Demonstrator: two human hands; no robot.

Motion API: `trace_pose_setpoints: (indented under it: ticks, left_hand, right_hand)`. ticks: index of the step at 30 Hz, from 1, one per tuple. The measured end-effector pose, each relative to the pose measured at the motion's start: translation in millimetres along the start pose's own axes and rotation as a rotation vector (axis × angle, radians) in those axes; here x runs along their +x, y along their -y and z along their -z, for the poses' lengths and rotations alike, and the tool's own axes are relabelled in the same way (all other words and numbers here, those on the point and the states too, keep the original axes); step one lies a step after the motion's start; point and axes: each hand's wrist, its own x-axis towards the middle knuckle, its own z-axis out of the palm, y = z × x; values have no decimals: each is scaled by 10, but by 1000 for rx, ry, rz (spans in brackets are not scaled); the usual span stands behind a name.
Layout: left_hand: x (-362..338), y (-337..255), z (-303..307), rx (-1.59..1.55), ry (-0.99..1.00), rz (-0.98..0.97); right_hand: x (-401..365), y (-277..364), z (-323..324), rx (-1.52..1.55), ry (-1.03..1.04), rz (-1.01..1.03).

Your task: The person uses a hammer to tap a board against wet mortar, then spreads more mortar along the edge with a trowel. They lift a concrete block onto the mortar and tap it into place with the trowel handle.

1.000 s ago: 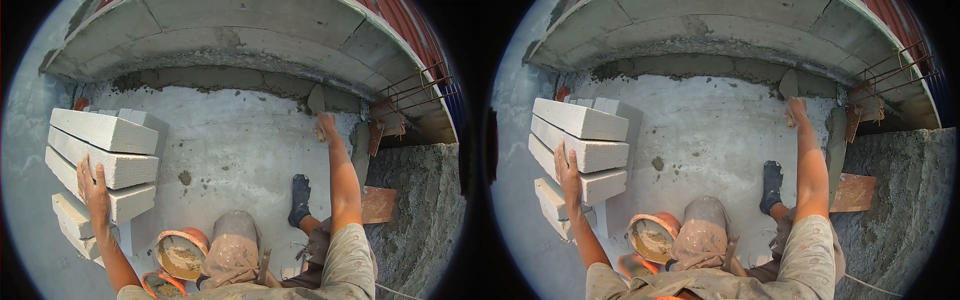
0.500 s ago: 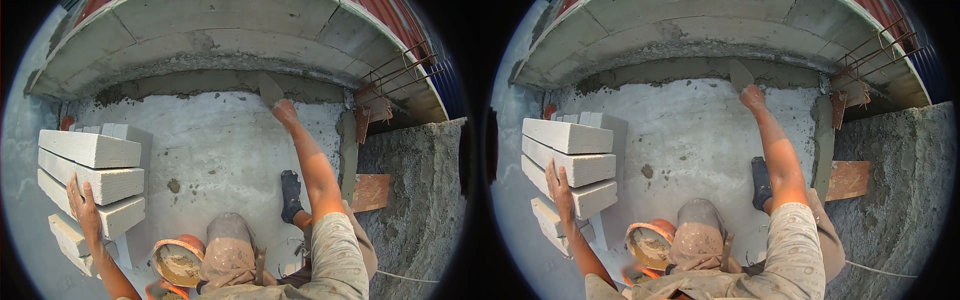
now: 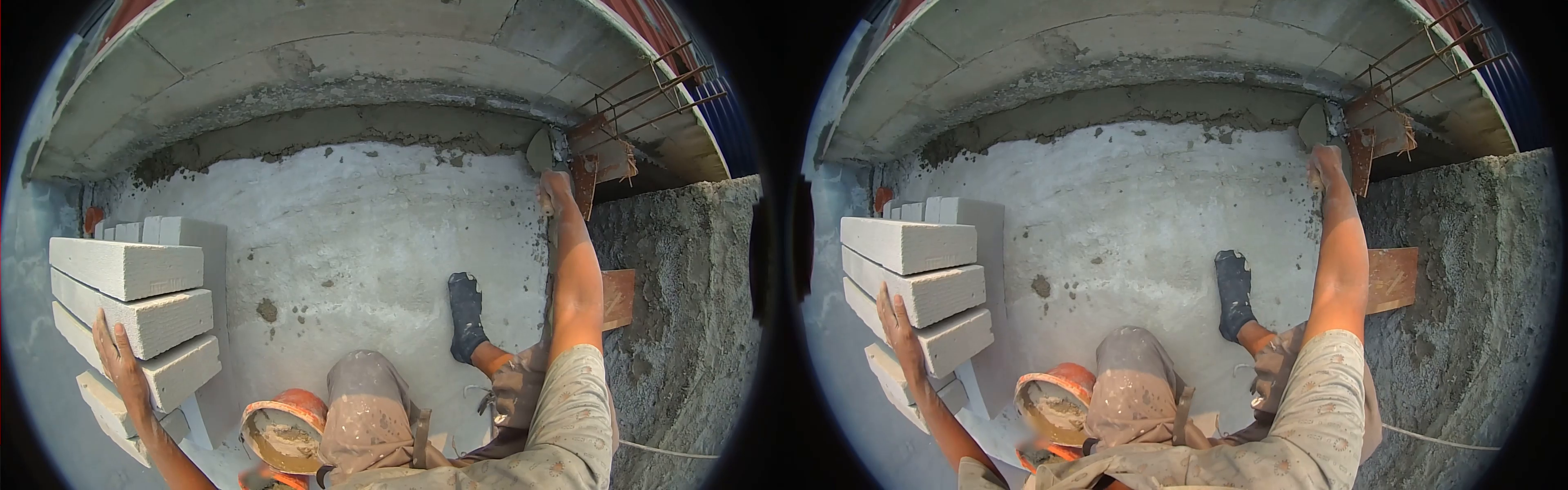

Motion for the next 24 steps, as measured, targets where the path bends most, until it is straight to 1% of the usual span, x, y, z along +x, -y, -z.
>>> trace_pose_setpoints:
  ticks: [3, 6, 9, 12, 15, 18, 21, 24]
  left_hand:
    - [9, 11, 24, -8, 15, -7]
    - [6, -13, 24, -16, 11, -6]
    - [-10, -56, 11, -18, 6, 3]
    - [-14, -56, 23, -10, 4, 1]
    - [-23, -54, 37, -10, 0, 3]
    - [-16, -51, -4, -3, -4, -1]
    - [-3, -48, 16, -15, 5, -12]
    - [-5, -70, 28, -44, 18, -6]
  right_hand:
    - [118, 47, -35, 11, -63, -57]
    - [121, 116, -75, -4, -12, -85]
    - [-7, 274, 91, -11, 110, -92]
    - [213, 166, 69, -37, -40, -82]
    - [291, 112, -26, -39, 53, -99]
    - [-6, 255, -15, 13, 178, -76]
    - [137, 147, 98, 5, 51, -41]
    - [257, 89, 84, 12, 6, -96]
